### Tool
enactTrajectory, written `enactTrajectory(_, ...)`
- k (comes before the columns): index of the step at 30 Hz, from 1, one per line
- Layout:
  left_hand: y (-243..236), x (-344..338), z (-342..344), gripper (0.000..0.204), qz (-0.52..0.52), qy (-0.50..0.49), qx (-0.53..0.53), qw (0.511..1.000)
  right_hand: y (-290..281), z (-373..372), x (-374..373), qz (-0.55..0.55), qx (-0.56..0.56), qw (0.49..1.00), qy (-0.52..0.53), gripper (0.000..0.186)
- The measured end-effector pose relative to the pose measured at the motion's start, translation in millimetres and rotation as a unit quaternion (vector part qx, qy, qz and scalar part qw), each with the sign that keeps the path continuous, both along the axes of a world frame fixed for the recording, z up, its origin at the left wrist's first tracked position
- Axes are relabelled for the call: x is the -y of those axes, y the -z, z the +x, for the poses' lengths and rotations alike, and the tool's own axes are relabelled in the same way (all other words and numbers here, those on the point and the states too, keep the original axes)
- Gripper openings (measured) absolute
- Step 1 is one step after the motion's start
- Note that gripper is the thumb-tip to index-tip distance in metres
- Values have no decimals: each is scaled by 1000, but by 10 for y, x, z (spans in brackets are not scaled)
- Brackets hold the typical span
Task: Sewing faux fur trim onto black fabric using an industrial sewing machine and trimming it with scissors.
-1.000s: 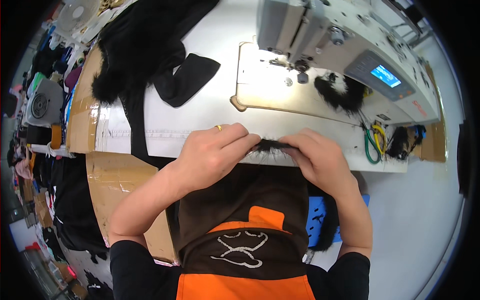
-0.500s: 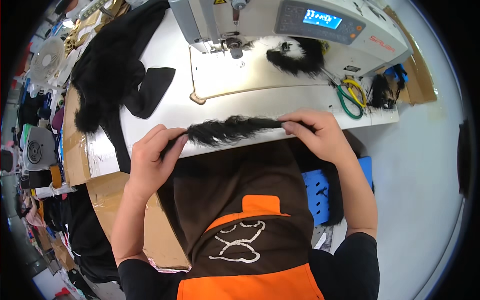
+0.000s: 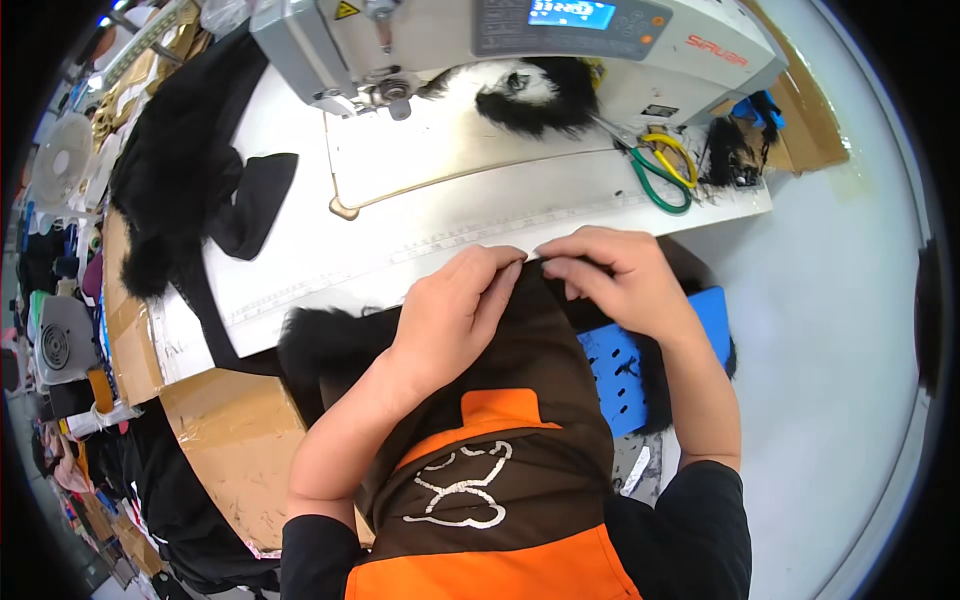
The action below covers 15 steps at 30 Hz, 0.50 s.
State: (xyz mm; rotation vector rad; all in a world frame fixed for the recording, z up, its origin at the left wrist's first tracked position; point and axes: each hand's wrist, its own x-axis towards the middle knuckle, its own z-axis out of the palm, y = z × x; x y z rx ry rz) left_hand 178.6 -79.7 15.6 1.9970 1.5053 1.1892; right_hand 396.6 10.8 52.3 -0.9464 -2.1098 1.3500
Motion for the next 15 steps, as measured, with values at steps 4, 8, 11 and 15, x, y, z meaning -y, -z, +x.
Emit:
enactTrajectory(4, 15, -11, 106, 10, -76, 21, 46, 996, 99, 393, -196, -31, 12, 995, 98, 19)
enactTrajectory(8, 106, -58, 133, 11, -94, 21, 78, 992, 232, 692, -645, 332, 148, 909, 203, 31)
enactTrajectory(11, 93, -68, 181, 11, -92, -1, 90, 992, 343, 863, -894, 386, 279, 859, 187, 41)
enactTrajectory(15, 130, -72, 253, 11, -78, -21, 91, 993, 161, 851, -947, 301, 353, 870, 168, 56)
